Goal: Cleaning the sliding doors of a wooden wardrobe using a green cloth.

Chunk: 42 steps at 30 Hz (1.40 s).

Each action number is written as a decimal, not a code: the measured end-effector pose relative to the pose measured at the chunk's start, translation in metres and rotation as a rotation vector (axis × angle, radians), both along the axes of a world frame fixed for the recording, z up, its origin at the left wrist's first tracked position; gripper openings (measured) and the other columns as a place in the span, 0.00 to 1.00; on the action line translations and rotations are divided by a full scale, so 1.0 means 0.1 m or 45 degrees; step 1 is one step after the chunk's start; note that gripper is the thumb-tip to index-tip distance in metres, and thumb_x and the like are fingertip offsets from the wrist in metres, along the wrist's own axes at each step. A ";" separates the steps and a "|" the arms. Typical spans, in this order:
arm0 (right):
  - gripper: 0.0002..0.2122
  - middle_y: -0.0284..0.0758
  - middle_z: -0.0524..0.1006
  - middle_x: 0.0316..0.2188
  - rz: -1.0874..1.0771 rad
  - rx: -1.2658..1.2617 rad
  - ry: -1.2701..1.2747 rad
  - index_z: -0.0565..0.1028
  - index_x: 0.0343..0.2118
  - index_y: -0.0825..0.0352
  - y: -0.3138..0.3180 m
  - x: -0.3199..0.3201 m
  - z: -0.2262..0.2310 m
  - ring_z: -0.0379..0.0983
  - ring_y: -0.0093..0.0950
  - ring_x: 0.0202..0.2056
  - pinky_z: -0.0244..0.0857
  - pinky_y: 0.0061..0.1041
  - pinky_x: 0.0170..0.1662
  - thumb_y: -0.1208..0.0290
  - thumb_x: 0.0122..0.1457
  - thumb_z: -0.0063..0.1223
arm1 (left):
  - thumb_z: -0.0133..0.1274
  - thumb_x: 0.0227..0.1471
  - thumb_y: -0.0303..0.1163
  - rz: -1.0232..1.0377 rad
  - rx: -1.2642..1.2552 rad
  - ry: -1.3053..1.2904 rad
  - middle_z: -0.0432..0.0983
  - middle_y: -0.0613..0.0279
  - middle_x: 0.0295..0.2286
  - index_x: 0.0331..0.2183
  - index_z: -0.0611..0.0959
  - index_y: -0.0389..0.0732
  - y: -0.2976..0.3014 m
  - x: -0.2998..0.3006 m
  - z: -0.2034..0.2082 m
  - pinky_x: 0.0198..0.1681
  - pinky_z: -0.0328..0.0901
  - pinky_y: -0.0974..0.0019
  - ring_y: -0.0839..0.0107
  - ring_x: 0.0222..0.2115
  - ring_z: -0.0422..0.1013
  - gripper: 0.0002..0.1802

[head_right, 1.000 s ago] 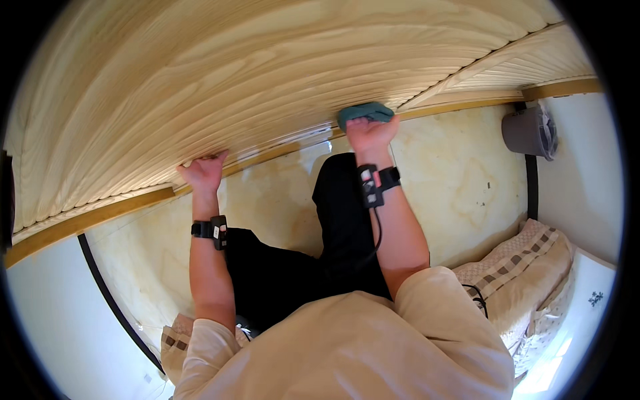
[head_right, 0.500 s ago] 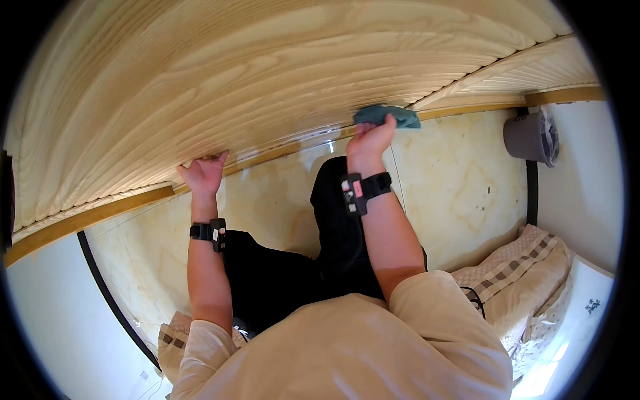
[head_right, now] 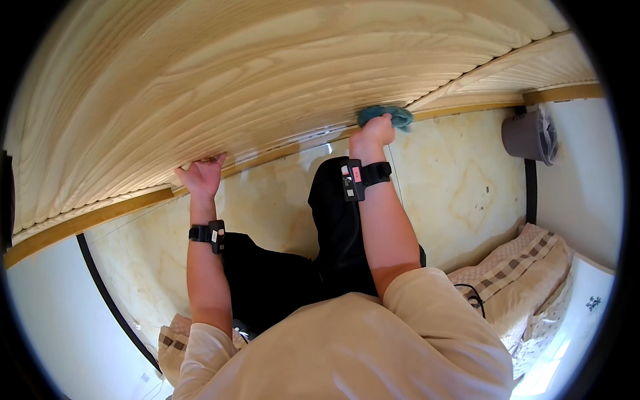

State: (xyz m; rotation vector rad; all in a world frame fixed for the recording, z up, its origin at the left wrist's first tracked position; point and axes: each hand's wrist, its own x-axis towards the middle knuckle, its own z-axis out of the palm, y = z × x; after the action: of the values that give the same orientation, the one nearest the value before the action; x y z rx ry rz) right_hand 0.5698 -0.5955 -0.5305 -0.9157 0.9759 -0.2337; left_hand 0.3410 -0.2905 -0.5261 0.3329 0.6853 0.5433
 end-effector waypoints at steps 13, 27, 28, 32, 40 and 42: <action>0.05 0.28 0.73 0.32 0.494 0.318 0.078 0.70 0.40 0.59 0.72 -0.93 0.11 0.68 0.23 0.30 0.64 0.27 0.31 0.66 0.69 0.43 | 0.27 0.54 0.75 0.001 -0.018 0.004 0.33 0.50 0.69 0.69 0.46 0.41 0.02 -0.01 0.03 0.68 0.26 0.35 0.46 0.69 0.31 0.57; 0.10 0.35 0.75 0.41 0.222 -0.239 -0.337 0.71 0.45 0.67 0.23 -0.30 -0.09 0.69 0.27 0.42 0.65 0.29 0.46 0.67 0.68 0.45 | 0.23 0.54 0.77 -0.042 -0.015 -0.089 0.31 0.51 0.69 0.69 0.44 0.42 0.09 -0.04 -0.13 0.68 0.26 0.36 0.48 0.69 0.30 0.57; 0.09 0.33 0.74 0.39 0.309 -0.121 -0.321 0.71 0.44 0.65 0.34 -0.47 -0.08 0.68 0.25 0.40 0.64 0.27 0.44 0.66 0.68 0.45 | 0.23 0.54 0.77 -0.020 -0.035 -0.046 0.31 0.52 0.69 0.69 0.44 0.42 0.05 -0.03 -0.03 0.68 0.27 0.36 0.48 0.69 0.30 0.57; 0.08 0.30 0.73 0.38 0.529 0.119 -0.179 0.70 0.45 0.60 0.72 -0.92 -0.01 0.69 0.25 0.39 0.66 0.32 0.46 0.64 0.69 0.43 | 0.25 0.54 0.76 -0.021 0.011 -0.011 0.32 0.52 0.69 0.69 0.45 0.43 0.03 -0.03 0.02 0.68 0.27 0.34 0.48 0.69 0.31 0.57; 0.14 0.31 0.75 0.36 0.266 0.172 -0.370 0.73 0.39 0.62 0.12 -0.05 0.06 0.71 0.28 0.38 0.67 0.32 0.42 0.58 0.68 0.39 | 0.25 0.54 0.76 -0.054 0.022 -0.051 0.32 0.50 0.69 0.69 0.44 0.42 0.09 -0.09 -0.14 0.68 0.27 0.34 0.48 0.69 0.31 0.57; 0.16 0.31 0.74 0.37 0.146 -0.088 -0.338 0.72 0.38 0.65 -0.06 0.10 0.21 0.69 0.26 0.39 0.65 0.32 0.43 0.56 0.67 0.38 | 0.25 0.54 0.76 -0.073 0.009 -0.093 0.32 0.49 0.69 0.69 0.45 0.41 0.09 -0.12 -0.16 0.68 0.27 0.34 0.47 0.69 0.31 0.57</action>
State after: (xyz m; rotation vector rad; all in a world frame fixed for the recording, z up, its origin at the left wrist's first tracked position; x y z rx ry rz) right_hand 0.5800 -0.6015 -0.5099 -0.9733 0.6719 -0.2854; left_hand 0.3292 -0.2811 -0.5419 0.3368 0.6020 0.5009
